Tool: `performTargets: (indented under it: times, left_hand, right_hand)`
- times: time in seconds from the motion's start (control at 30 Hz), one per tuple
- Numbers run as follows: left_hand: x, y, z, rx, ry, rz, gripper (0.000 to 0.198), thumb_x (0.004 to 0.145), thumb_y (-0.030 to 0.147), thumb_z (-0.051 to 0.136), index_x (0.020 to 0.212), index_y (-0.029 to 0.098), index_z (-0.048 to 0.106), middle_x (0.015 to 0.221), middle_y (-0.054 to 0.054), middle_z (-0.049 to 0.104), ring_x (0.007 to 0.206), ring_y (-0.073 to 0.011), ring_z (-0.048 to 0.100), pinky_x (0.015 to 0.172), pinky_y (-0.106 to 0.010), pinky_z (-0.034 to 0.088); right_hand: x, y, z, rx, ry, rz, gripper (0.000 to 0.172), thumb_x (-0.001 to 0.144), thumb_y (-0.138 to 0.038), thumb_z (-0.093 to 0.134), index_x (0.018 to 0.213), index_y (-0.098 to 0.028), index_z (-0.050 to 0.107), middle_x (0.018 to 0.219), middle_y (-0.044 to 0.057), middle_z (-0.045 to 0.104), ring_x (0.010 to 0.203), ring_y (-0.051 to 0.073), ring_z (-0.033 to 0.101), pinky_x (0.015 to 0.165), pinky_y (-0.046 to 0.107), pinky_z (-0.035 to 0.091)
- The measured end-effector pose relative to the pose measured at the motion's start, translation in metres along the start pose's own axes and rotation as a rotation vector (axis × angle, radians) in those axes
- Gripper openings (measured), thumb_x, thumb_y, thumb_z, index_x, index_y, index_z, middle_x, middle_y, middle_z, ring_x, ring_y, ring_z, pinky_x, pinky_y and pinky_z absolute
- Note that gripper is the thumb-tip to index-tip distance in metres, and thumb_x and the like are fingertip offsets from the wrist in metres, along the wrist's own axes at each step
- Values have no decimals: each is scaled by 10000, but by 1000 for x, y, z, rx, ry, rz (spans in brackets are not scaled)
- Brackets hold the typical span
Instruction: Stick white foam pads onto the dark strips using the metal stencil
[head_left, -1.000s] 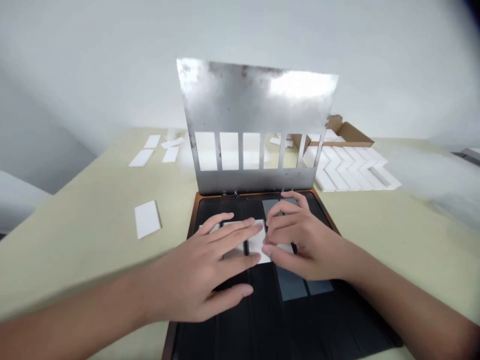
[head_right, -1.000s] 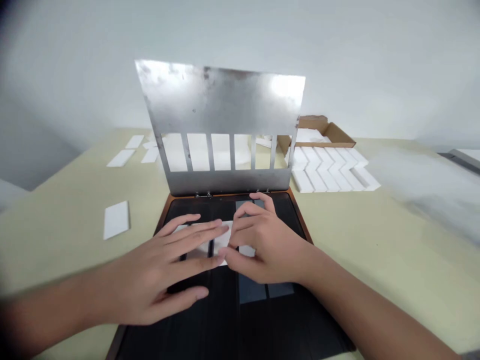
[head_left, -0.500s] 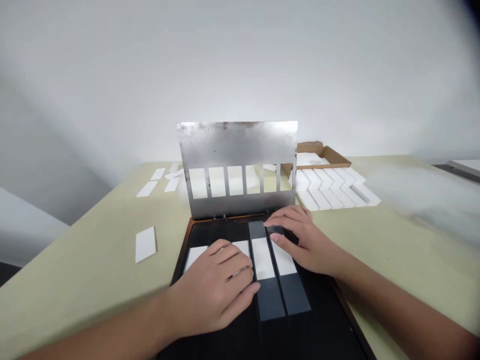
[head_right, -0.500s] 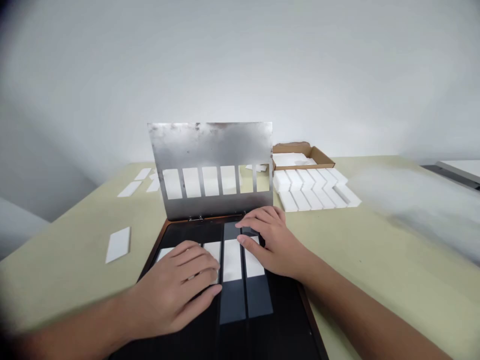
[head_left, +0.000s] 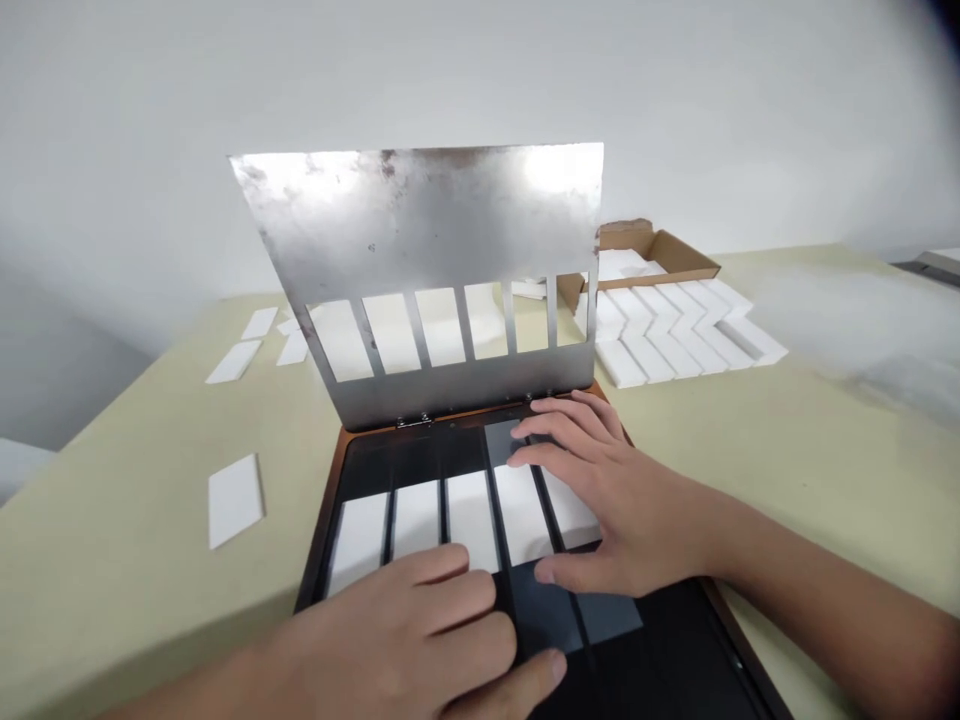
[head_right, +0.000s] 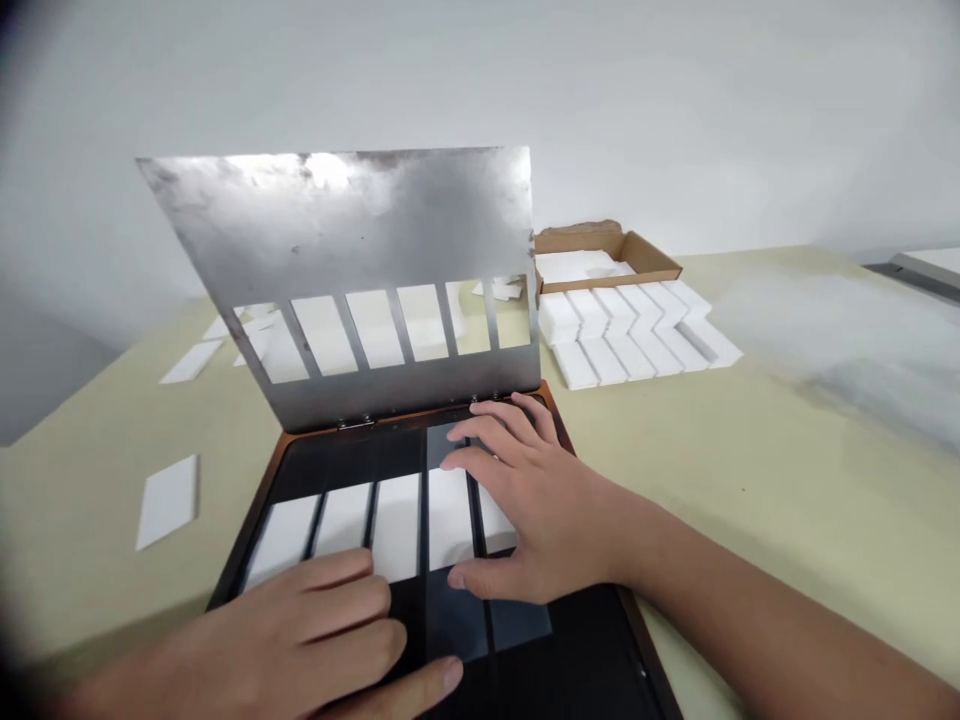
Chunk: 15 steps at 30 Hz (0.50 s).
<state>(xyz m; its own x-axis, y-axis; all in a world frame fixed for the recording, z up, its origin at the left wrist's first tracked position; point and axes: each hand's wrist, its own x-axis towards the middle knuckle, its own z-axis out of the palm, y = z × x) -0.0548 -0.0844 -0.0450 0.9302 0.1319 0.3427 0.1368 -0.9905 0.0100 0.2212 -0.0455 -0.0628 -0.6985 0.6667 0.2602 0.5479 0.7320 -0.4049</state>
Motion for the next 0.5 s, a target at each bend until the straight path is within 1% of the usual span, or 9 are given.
performTargets:
  times: [0.07, 0.13, 0.2, 0.4, 0.5]
  left_hand:
    - [0, 0, 2, -13, -2, -8, 286, 1010, 326, 729, 1256, 182, 757, 758, 37, 639, 641, -158, 586, 730, -380, 589]
    - [0, 0, 3, -16, -8, -17, 316, 1032, 395, 713, 1250, 171, 753, 775, 25, 658, 689, -171, 618, 744, -382, 582]
    - [1, 1, 3, -12, -9, -11, 330, 1047, 413, 691, 1252, 160, 748, 800, 8, 685, 730, -186, 648, 757, -389, 574]
    - [3, -2, -2, -14, -1, 10, 258, 1069, 323, 645, 1220, 146, 756, 782, -2, 685, 691, -187, 635, 752, -396, 541]
    - [5, -4, -3, -20, -10, 22, 244, 1062, 294, 645, 1215, 139, 755, 778, -4, 674, 665, -181, 615, 713, -391, 530]
  right_hand:
    - [0, 1, 0, -4, 1, -7, 698, 841, -606, 782, 1383, -209, 590, 1507, 151, 553, 1529, 385, 361, 1297, 625, 127]
    - [1, 2, -1, -5, 11, -10, 684, 866, -615, 760, 1388, -207, 590, 1504, 155, 550, 1529, 381, 361, 1291, 614, 145]
    - [2, 2, -1, -6, 15, -10, 666, 896, -616, 733, 1397, -201, 590, 1502, 159, 546, 1526, 368, 363, 1284, 598, 152]
    - [4, 5, -2, 22, 90, -35, 621, 917, -591, 733, 1374, -188, 615, 1457, 168, 564, 1465, 326, 414, 1261, 557, 184]
    - [5, 7, -3, 47, 111, -38, 593, 915, -581, 741, 1354, -201, 623, 1441, 165, 570, 1444, 328, 432, 1253, 563, 201]
